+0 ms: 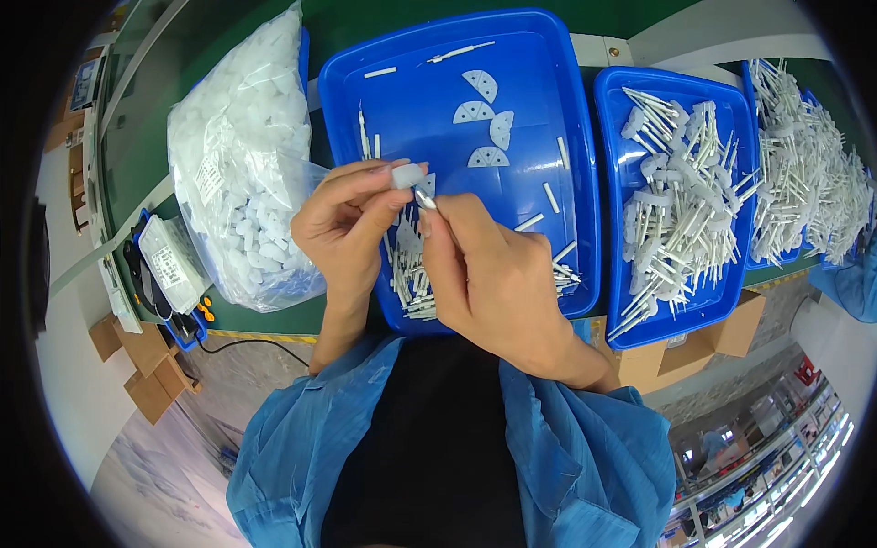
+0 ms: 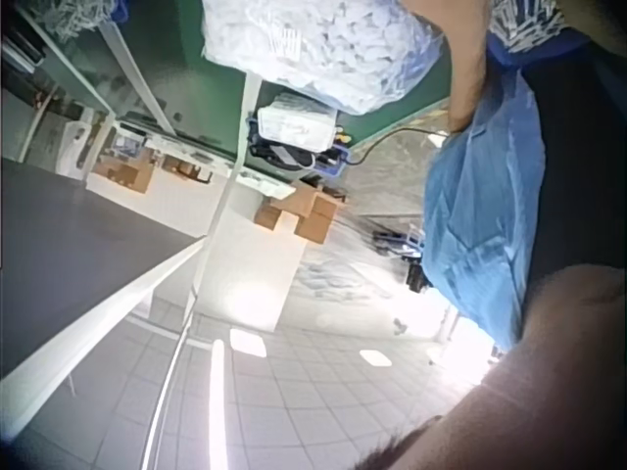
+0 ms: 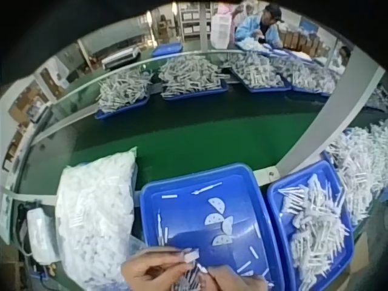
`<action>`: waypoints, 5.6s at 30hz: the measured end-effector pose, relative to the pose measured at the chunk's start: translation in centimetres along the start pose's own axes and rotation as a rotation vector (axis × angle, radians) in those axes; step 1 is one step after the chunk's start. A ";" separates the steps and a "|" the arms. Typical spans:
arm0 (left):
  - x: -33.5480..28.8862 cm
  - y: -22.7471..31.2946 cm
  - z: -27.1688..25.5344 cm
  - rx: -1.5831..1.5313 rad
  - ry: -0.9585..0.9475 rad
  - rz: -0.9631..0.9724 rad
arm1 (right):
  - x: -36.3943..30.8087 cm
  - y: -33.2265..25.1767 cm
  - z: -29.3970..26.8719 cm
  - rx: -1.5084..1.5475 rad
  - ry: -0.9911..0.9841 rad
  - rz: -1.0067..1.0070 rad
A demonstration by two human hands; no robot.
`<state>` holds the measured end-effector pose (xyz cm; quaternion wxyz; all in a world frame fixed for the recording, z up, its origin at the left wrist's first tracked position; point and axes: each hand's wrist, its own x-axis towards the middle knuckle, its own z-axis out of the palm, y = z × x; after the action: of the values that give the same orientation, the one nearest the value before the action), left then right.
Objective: The person assembles small white plastic components by hand. They pick a semi-circular plastic piece and a thin rod from blue trays, insert the rod into the piece, and place the finished assembly into a separate tray. The process is repeated continuously throughout the clip.
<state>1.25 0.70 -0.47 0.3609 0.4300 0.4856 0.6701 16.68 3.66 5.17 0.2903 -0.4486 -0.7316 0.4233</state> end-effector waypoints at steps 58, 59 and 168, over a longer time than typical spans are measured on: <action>-0.3 1.5 -2.1 0.095 -0.283 0.217 | -0.5 0.2 0.5 0.028 -0.068 -0.337; -0.4 1.8 -2.1 0.106 -0.280 0.224 | -0.5 0.0 0.9 -0.035 -0.011 -0.393; -1.0 0.7 -2.0 -0.282 0.097 -0.177 | -1.7 3.8 2.1 -0.377 -0.490 -0.323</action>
<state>-0.26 -1.08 -0.34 0.4512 0.2980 0.4397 0.7171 17.25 2.28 0.73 0.0814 -0.2577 -0.9065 0.3243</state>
